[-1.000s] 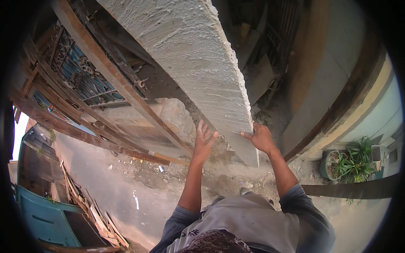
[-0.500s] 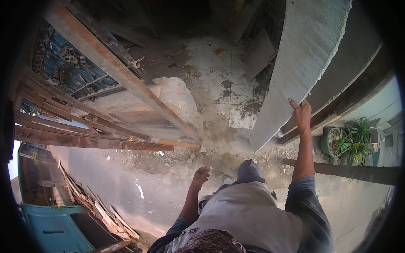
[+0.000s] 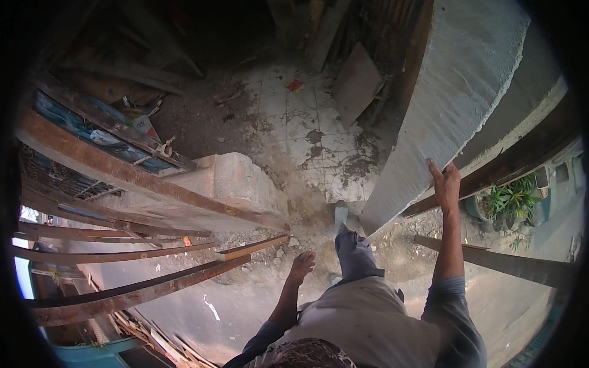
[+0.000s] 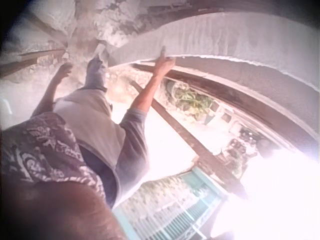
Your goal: The person repeatedly picks up wooden planks and boards from a narrow outdoor alley and carries them into a cluttered room. The person handles the wood by hand, moving pieces one at a time between the alley and the interior space.
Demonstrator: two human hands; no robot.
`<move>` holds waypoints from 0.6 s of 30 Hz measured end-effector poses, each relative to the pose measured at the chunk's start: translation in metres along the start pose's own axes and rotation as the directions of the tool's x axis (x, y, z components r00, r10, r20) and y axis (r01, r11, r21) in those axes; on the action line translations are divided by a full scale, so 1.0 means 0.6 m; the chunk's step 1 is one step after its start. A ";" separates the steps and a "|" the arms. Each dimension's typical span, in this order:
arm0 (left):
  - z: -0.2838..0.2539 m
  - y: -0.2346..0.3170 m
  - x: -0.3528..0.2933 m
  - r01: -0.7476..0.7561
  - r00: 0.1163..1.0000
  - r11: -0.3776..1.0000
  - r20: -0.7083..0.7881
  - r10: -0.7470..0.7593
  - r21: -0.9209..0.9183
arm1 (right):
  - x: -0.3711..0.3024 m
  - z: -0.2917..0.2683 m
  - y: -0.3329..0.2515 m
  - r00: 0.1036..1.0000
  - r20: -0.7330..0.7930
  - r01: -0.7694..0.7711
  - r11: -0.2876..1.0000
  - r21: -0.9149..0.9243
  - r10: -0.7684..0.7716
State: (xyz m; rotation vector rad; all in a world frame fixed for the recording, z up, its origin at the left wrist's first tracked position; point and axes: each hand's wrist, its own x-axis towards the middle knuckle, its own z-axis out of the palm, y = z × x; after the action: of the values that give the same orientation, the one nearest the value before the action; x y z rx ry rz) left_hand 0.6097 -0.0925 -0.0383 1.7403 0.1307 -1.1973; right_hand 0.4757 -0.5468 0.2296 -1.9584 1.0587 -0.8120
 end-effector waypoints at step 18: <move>-0.196 0.242 0.472 -0.571 0.818 0.693 0.379 0.433 0.440 | 0.333 0.192 -0.015 0.990 0.069 -0.134 0.977 0.167 0.124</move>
State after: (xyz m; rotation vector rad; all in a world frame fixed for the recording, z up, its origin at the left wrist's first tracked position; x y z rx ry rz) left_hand 0.9117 -0.1929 -0.1551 1.8907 -0.8808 -1.0630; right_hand 0.6623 -0.6816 0.2127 -1.7397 1.0350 -0.7448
